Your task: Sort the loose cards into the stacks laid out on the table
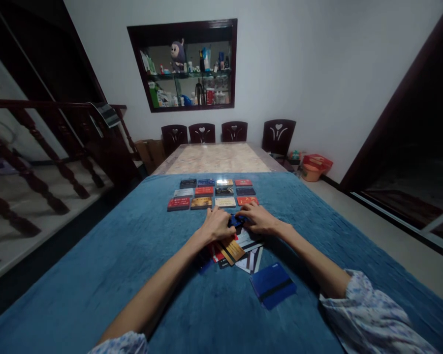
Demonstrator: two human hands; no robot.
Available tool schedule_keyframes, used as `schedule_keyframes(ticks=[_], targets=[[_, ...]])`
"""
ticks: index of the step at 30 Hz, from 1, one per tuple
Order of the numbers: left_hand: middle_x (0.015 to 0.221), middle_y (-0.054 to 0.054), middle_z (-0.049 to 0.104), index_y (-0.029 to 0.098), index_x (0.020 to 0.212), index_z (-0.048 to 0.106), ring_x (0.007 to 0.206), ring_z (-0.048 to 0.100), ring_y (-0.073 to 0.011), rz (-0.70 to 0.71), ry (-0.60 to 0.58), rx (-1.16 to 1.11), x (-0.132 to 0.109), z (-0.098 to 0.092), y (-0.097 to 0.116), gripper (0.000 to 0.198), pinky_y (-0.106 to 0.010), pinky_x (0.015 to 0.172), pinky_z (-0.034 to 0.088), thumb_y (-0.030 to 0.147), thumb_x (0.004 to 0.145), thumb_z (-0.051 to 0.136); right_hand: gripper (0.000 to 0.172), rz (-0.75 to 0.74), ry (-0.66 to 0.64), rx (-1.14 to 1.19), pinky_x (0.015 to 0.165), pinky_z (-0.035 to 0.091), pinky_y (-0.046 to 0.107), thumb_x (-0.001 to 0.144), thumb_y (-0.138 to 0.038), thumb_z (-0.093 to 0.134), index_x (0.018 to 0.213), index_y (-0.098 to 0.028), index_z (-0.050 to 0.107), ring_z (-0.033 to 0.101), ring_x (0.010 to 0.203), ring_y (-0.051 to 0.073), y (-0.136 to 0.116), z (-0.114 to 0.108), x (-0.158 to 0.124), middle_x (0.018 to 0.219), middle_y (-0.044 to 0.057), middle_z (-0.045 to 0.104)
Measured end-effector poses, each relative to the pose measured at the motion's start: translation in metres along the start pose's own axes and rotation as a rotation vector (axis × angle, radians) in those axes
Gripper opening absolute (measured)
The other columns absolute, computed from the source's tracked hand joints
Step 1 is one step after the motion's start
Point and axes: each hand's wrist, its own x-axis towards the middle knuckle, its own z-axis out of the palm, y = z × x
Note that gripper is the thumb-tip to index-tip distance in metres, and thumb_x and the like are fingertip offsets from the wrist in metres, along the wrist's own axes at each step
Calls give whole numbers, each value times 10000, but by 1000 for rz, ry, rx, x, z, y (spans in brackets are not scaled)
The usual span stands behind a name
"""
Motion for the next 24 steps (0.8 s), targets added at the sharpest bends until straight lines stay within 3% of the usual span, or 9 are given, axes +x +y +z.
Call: schedule_keyframes(ticks=[4,11,20,24], targets=[[854,-100,723,202,901,771,995,591,-310,49,-22,-61,1,-5,-10,252,-384,828,439,335,799,582,348,-59,60,33,895,399,393,852,-168,604,1174,-243,710,491,1061,260,1,2,2,1181,89,658],[760,-35,735,181,928,793,717,616,-173,120,-66,-253,3,-18,-28,287,-254,711,432,244,797,547,241,-112,140,53,869,410,385,914,-203,581,1091,-211,744,527,970,240,-2,-6,3,1027,100,720],[768,-51,739,133,814,772,755,642,-180,88,9,-331,6,-16,-41,264,-240,733,456,91,706,535,229,-40,224,11,832,408,354,941,-192,538,1071,-198,726,567,961,234,-7,-6,3,966,99,718],[840,-63,748,141,912,767,803,659,-198,91,62,-325,7,-9,-44,320,-262,767,472,79,721,518,269,30,248,9,828,410,331,931,-167,548,1170,-202,667,573,976,229,-11,-5,2,986,96,701]])
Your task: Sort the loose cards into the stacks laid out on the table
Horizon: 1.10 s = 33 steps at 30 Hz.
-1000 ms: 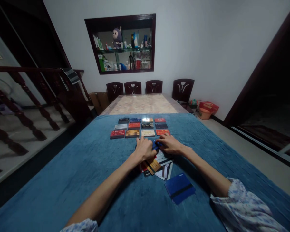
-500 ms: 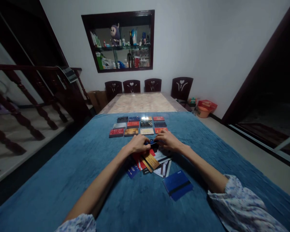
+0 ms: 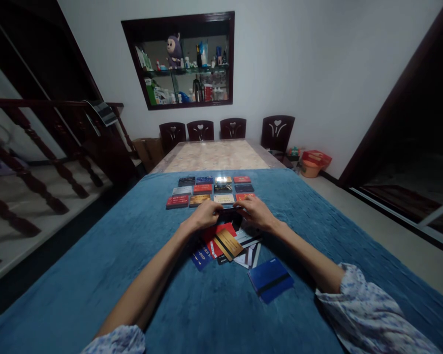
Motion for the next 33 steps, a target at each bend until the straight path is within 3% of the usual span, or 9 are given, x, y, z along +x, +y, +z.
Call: schedule_keyframes(ticks=[5,10,22,33], targets=[[905,-71,730,154,1134,699,841,649,-215,11,105,13,0,10,-7,455,-305,813,487,65,729,510,328,55,-2,-21,847,405,324,911,-150,566,1234,-196,594,579,1004,234,-6,2,-1,1070,109,685],[870,-55,696,174,1136,633,837,629,-217,5,136,38,0,16,-10,443,-324,813,484,48,731,504,362,53,-34,-47,837,396,339,865,-141,597,1224,-188,578,580,1016,256,-9,0,-3,1099,113,695],[836,-38,674,194,1224,486,790,642,-225,-70,27,141,-6,18,1,477,-279,702,422,70,764,513,536,95,-121,-45,908,362,388,828,-222,627,1349,-209,504,597,1077,282,-12,-1,-4,1215,123,674],[948,-53,701,196,1238,469,907,661,-247,-134,50,80,-5,21,4,491,-329,812,448,70,767,525,609,94,-118,-90,922,386,396,820,-226,639,1399,-153,466,514,1164,303,-10,1,-3,1281,162,599]])
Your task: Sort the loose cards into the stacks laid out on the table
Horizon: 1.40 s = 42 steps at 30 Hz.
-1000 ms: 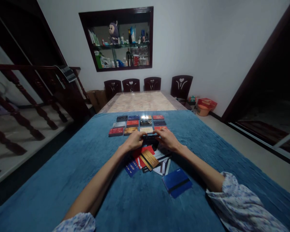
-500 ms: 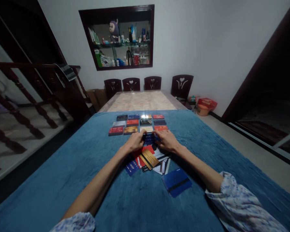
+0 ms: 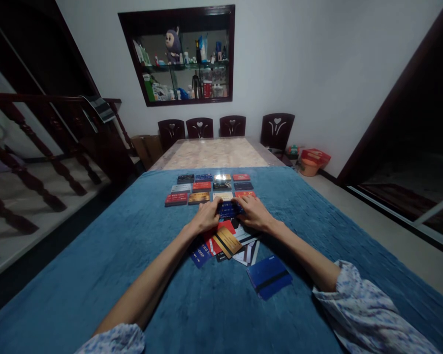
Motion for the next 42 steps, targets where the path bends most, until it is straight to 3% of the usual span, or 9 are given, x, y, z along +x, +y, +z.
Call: schedule_keyframes(ticks=[8,15,29,42], targets=[[1221,-129,639,186,1294,463,1127,587,-316,20,-4,-31,1,-1,-3,540,-472,966,432,137,779,615,573,-21,18,-32,879,387,407,851,-296,623,1385,-134,491,520,1137,318,4,1,1,1232,174,617],[1320,-166,593,162,1345,442,1205,542,-330,60,3,17,1,-1,-5,558,-493,1007,421,157,811,607,543,-30,19,-40,887,388,401,867,-300,629,1372,-152,497,512,1141,307,6,-3,1,1245,157,622],[1315,-142,523,177,1297,528,1243,463,-331,102,8,124,-1,-14,1,498,-509,1029,399,212,815,645,491,-96,39,-80,804,417,387,868,-391,639,1313,-195,567,457,1136,311,14,-10,2,1272,149,576],[1290,-112,552,204,1263,549,1234,432,-301,76,-9,153,-1,-23,-11,471,-501,1035,367,195,803,650,476,-175,15,-24,820,430,392,862,-442,657,1269,-202,599,469,1095,293,14,-11,21,1233,153,588]])
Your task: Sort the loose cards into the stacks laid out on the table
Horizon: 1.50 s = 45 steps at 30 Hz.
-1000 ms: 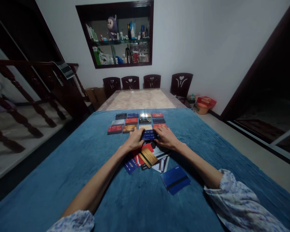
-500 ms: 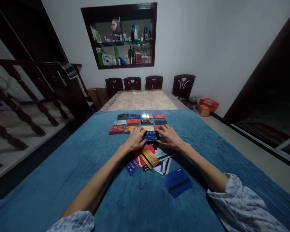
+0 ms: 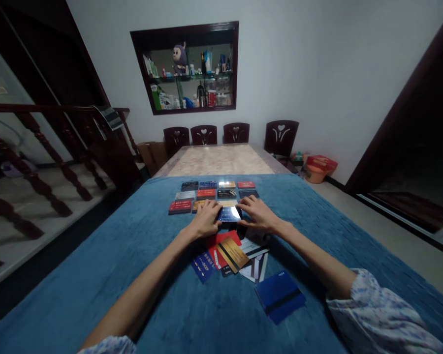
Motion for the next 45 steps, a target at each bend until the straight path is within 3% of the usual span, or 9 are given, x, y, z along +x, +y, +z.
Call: schedule_keyframes(ticks=[8,16,23,27,33,45], targets=[[1287,-115,554,206,1265,549,1219,441,-306,-10,-35,30,9,-15,-15,466,-500,998,386,182,805,628,439,-34,-22,13,788,436,376,866,-462,664,1216,-198,638,493,1052,279,4,-9,25,1176,140,607],[1273,-120,558,224,1237,590,1199,435,-322,-26,-48,71,24,-26,-37,427,-521,983,393,209,811,622,431,-114,-15,17,856,455,398,855,-466,683,1185,-189,675,517,1046,284,17,-7,60,1139,138,620],[1262,-131,573,210,1252,606,1202,437,-326,-40,-56,127,44,-40,-59,409,-509,980,379,318,858,610,420,-116,-63,-5,836,437,364,861,-487,678,1147,-179,688,504,1027,280,21,-15,95,1089,139,615],[1287,-134,565,201,1246,614,1214,439,-335,-85,-68,155,57,-46,-72,422,-518,978,385,261,828,622,387,-119,-92,8,845,430,348,854,-464,692,1119,-182,698,510,1024,273,28,-19,120,1082,133,612],[1276,-142,565,198,1259,620,1233,429,-358,-128,-79,157,76,-46,-90,441,-518,976,393,277,825,604,339,-146,-122,-5,910,425,354,838,-418,713,1083,-185,724,525,1029,275,39,-17,152,1066,135,624],[1293,-137,567,194,1168,673,1269,400,-371,-213,-84,216,117,-37,-121,400,-528,1010,370,238,777,600,339,-57,-185,-82,903,424,325,832,-375,701,1111,-185,732,539,1092,289,54,1,198,1156,141,634]])
